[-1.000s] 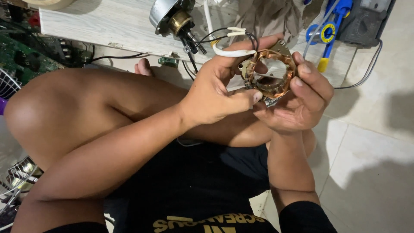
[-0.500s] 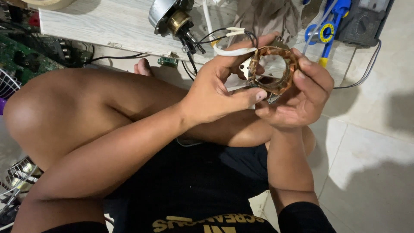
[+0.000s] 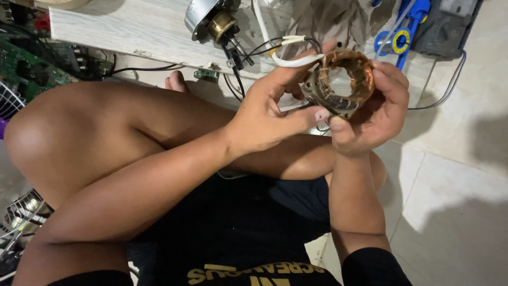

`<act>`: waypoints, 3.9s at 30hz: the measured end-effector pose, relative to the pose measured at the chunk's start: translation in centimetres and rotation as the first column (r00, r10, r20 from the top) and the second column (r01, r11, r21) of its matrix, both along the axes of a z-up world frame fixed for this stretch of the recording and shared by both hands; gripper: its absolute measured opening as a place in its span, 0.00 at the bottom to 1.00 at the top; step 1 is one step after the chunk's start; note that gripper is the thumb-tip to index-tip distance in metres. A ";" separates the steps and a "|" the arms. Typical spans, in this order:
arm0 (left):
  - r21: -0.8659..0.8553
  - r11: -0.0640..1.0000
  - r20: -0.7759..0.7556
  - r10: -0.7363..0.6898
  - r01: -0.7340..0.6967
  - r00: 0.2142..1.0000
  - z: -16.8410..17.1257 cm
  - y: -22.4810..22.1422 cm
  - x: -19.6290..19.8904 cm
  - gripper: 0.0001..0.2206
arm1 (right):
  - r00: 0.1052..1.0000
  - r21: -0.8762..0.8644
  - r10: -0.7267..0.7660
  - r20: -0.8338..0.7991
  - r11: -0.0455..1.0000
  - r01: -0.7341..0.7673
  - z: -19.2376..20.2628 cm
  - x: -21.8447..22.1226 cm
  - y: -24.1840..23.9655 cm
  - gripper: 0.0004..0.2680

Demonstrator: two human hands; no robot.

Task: Inspecting the stator and rotor of a fan motor during a repair process.

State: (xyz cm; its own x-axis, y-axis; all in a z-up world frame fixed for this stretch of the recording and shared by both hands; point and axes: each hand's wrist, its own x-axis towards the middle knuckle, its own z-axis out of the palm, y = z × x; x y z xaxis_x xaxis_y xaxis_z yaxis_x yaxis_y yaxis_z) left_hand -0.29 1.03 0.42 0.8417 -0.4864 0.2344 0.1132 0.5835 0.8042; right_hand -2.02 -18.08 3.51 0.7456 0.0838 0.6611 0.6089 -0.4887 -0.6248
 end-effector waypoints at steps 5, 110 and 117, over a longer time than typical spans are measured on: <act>0.079 0.991 -0.031 0.112 -0.109 0.993 0.6 -0.1 0.0 0.31 | 0.992 0.137 -0.006 -0.123 0.990 0.023 -0.3 -0.1 0.2 0.21; -0.259 0.965 -0.478 -0.094 -0.039 0.873 0.1 -1.5 0.3 0.20 | 0.917 0.475 0.131 -0.377 0.877 0.070 0.8 -1.2 -1.3 0.17; -0.250 0.968 -0.471 -0.095 -0.029 0.877 0.2 -1.5 0.5 0.19 | 0.924 0.460 0.125 -0.361 0.886 0.060 0.8 -1.2 -1.4 0.17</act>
